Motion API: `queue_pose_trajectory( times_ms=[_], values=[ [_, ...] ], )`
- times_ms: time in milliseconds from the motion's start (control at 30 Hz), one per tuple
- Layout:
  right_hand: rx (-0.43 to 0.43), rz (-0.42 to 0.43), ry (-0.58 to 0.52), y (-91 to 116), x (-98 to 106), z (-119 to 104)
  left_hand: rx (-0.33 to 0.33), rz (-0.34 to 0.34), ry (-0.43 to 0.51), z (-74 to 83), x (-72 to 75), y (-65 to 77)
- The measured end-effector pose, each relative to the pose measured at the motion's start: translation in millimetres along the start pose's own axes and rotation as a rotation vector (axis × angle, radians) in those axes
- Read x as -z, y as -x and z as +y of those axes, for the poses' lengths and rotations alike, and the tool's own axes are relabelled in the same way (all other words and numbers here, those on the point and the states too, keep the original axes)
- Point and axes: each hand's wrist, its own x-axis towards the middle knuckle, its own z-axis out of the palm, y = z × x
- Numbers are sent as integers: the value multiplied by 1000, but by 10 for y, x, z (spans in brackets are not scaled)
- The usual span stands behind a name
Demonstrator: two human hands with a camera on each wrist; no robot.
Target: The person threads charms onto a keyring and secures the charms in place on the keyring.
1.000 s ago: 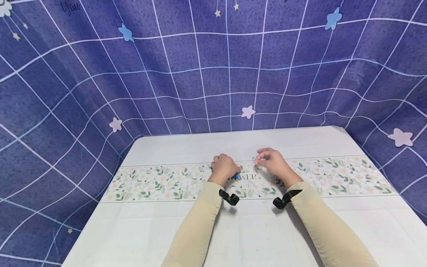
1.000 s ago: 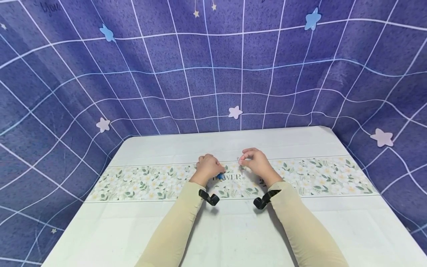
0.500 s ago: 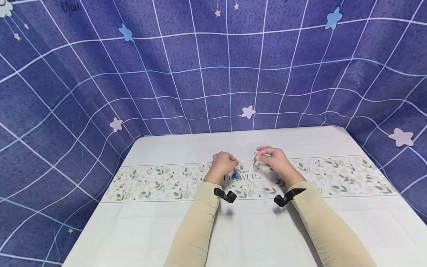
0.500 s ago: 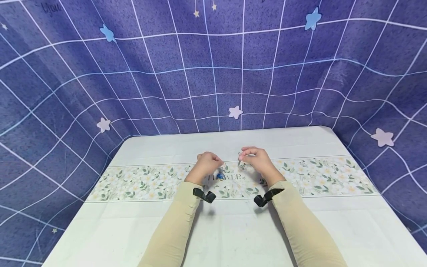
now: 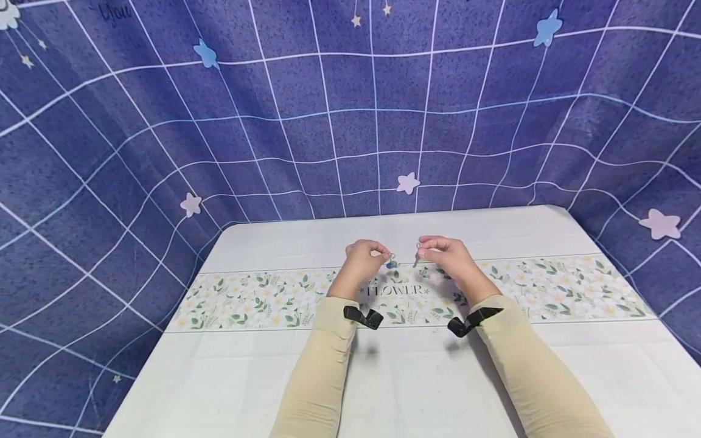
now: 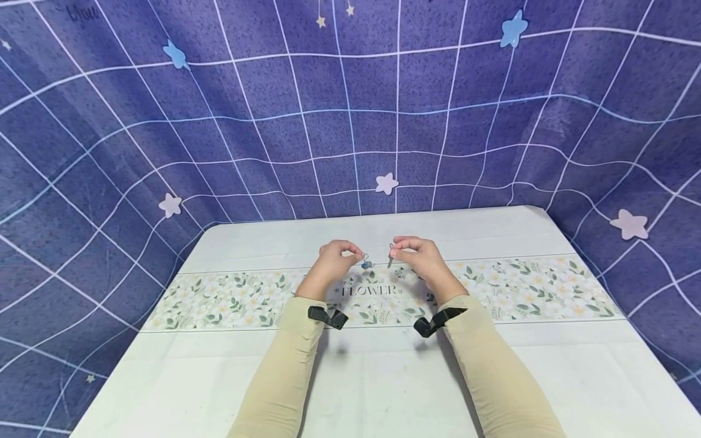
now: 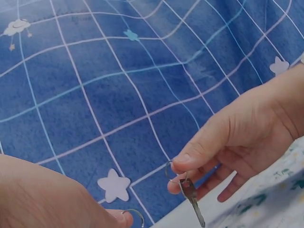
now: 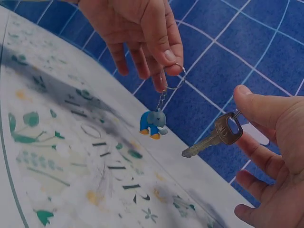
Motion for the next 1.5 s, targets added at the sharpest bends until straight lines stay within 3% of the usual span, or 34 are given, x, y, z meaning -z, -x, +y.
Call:
queue_pose_trajectory(
  times_ms=[267, 567, 967, 1233, 1500],
  values=[
    [4, 19, -95, -93, 7, 144, -112, 14, 23, 74, 83, 10],
    [-7, 11, -172, -64, 30, 92, -133, -3, 116, 195, 202, 115],
    [33, -10, -215, -29, 56, 16, -237, 17, 228, 245, 295, 147],
    [109, 17, -211, 7, -7, -70, -238, 15, 309, 303, 307, 177],
    [180, 7, -186, 45, -76, -130, -201, -36, 421, 341, 257, 197]
  ],
)
